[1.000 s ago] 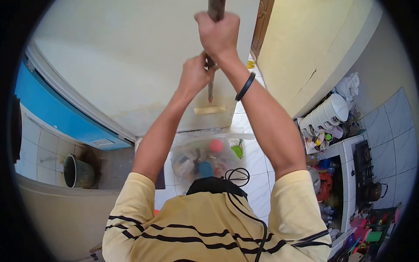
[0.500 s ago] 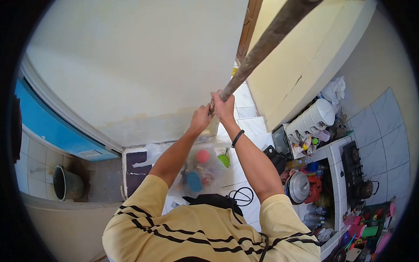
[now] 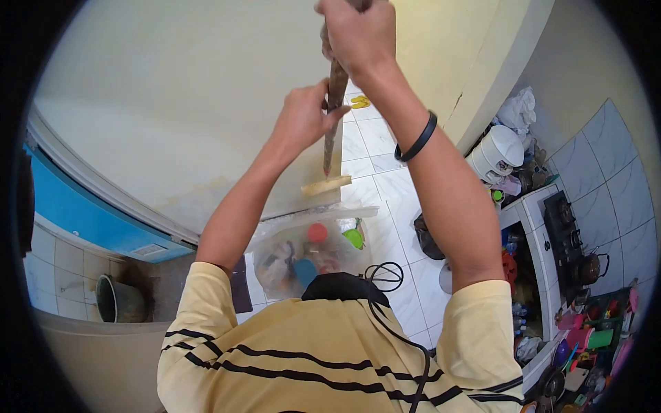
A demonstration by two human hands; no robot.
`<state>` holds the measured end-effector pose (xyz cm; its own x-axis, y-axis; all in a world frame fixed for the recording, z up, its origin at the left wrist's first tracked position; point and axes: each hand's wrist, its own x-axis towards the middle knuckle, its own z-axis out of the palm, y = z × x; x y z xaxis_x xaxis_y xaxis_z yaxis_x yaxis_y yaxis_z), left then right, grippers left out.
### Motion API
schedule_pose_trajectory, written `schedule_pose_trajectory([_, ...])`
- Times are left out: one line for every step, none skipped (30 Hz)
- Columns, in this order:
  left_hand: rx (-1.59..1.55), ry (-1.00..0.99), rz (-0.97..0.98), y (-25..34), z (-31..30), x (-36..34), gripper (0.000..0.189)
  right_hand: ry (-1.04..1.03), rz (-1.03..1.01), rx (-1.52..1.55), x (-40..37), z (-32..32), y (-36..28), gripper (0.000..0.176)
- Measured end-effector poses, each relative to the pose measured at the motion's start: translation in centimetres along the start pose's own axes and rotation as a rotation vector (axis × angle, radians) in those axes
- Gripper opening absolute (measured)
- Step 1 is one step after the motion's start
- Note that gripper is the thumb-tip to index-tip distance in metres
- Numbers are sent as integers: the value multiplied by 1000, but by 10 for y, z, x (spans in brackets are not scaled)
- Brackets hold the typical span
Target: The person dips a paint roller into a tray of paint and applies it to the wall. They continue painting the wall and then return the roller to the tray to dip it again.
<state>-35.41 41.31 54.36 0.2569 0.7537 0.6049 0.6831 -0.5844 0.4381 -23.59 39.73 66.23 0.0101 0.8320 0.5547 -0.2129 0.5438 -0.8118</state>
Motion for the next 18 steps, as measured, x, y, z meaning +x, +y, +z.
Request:
schedule_pose_trajectory([20,-2,12,6,-5,5,30,1,2,1,5,0,-10,28])
schedule_pose_trajectory([21,-4,11,10,-10,9,30,-19,3,26,11,0,-18,27])
schedule_pose_trajectory([26,3,16,15,-14,14,30,-39,5,52,16,0,-25,26])
schedule_pose_trajectory([30,9,20,18,-17,17,31,-38,8,54,18,1,-29,26])
schedule_pose_trajectory([32,8,21,22,-20,21,31,-42,-24,43,20,1,-34,25])
schedule_pose_trajectory([40,12,16,25,-23,24,31,-45,-56,31,21,2,-38,25])
schedule_pose_trajectory([47,15,10,28,-24,26,31,-21,-73,4,21,3,-41,25])
schedule_pose_trajectory([47,15,11,31,-26,28,31,-20,-73,4,20,3,-44,25])
schedule_pose_trajectory([76,4,-11,33,-28,30,30,-17,-71,-4,19,3,-47,25])
schedule_pose_trajectory([106,-8,-36,34,-28,31,30,-14,-66,-11,18,2,-49,24])
schedule_pose_trajectory([107,-11,-38,33,-26,31,30,-13,-62,-9,18,1,-49,24])
schedule_pose_trajectory([128,2,-31,30,-23,32,30,-23,-78,3,18,-1,-49,24])
schedule_pose_trajectory([147,14,-23,27,-20,32,30,-31,-94,14,18,-3,-49,24])
schedule_pose_trajectory([147,9,-24,24,-15,30,30,-28,-90,15,16,-5,-48,24])
schedule_pose_trajectory([144,26,-16,21,-10,29,29,-24,-84,13,13,-7,-48,23])
schedule_pose_trajectory([140,43,-7,18,-6,28,29,-20,-78,9,12,-8,-47,23])
schedule_pose_trajectory([139,41,-10,14,-1,27,29,-19,-73,10,12,-9,-44,23])
schedule_pose_trajectory([143,61,-26,12,5,25,29,-8,-49,21,11,-11,-40,23])
